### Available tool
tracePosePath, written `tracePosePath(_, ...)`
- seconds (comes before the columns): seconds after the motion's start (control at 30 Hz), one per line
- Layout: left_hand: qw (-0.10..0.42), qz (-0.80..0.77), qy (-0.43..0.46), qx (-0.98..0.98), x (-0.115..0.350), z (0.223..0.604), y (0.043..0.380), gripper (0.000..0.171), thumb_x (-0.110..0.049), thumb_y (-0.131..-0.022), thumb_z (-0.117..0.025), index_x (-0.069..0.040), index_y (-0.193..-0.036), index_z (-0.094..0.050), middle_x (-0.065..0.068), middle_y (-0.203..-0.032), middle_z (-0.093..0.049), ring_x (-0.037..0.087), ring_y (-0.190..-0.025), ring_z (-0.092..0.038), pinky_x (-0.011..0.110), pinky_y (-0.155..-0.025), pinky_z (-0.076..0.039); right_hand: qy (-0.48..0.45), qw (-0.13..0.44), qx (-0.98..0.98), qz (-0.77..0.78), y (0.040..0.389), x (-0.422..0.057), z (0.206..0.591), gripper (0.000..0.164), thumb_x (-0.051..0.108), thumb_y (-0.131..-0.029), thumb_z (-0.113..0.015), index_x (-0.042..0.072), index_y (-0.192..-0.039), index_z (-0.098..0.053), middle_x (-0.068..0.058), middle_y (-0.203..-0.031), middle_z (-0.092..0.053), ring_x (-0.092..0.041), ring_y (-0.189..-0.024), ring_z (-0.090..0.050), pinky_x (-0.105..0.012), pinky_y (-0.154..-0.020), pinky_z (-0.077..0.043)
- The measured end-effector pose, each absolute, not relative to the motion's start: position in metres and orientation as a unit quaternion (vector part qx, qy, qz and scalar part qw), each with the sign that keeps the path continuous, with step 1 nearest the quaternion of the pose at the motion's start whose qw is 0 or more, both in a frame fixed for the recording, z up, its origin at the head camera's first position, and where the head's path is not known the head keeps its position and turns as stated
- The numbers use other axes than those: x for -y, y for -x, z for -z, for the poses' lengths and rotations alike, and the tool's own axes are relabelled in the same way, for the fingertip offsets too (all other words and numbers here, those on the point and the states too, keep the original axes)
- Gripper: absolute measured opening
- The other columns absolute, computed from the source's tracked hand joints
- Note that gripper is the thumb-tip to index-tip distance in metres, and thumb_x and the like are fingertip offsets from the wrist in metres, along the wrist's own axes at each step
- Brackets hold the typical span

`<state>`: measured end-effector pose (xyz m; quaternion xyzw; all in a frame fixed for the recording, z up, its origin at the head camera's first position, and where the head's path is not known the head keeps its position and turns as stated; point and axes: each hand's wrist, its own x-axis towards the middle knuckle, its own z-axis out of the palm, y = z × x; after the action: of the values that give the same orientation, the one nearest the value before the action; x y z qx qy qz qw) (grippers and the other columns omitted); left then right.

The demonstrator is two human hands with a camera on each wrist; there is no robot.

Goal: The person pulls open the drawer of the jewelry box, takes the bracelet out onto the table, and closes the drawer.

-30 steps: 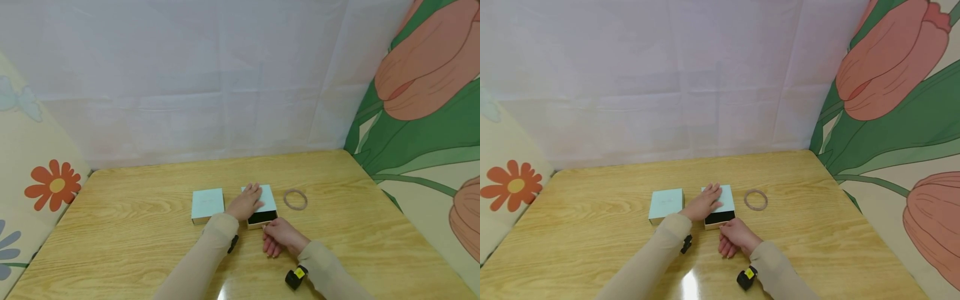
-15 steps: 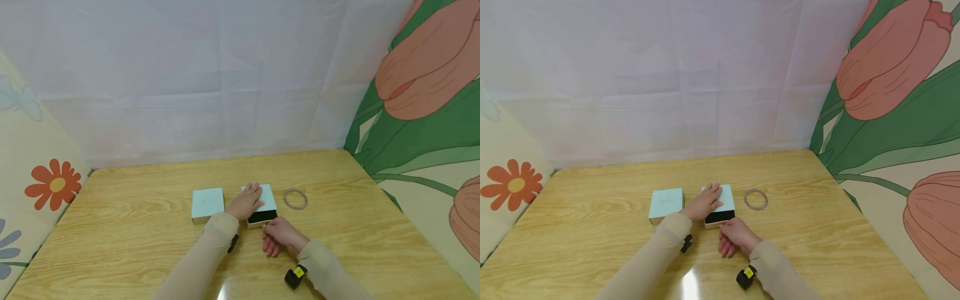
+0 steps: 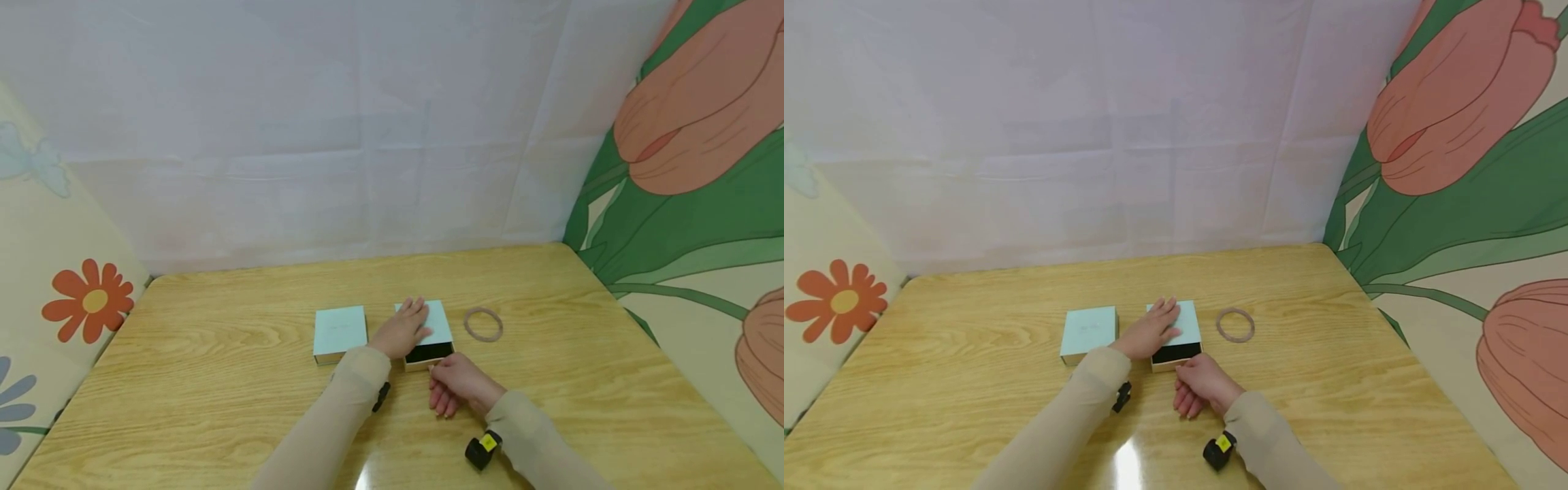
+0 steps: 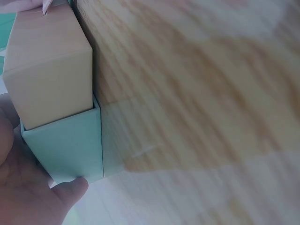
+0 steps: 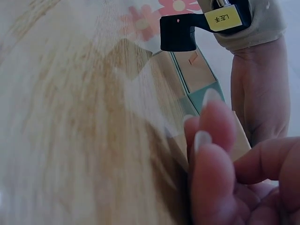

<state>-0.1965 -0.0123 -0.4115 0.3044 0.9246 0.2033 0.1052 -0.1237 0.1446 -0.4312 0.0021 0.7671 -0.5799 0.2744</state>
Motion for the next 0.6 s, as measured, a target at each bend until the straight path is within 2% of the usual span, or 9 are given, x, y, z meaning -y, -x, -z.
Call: tracePosePath(0.6,0.106,-0.205,-0.302,-0.925,0.0119,0.4145,0.1982,0.054,-0.028,-0.106,-0.041,0.000,-0.151,-0.030,0.014,-0.159,-0.019,0.031,-0.147,-0.011,0.041,-0.117,-0.018,-0.002,0.274,-0.764,0.584,0.1240,-0.1449,0.4303,0.035,0.010,-0.104,-0.039,-0.003,-0.078,-0.059,-0.006,-0.059,-0.063,-0.009,-0.045,-0.057,-0.020,-0.041,-0.048)
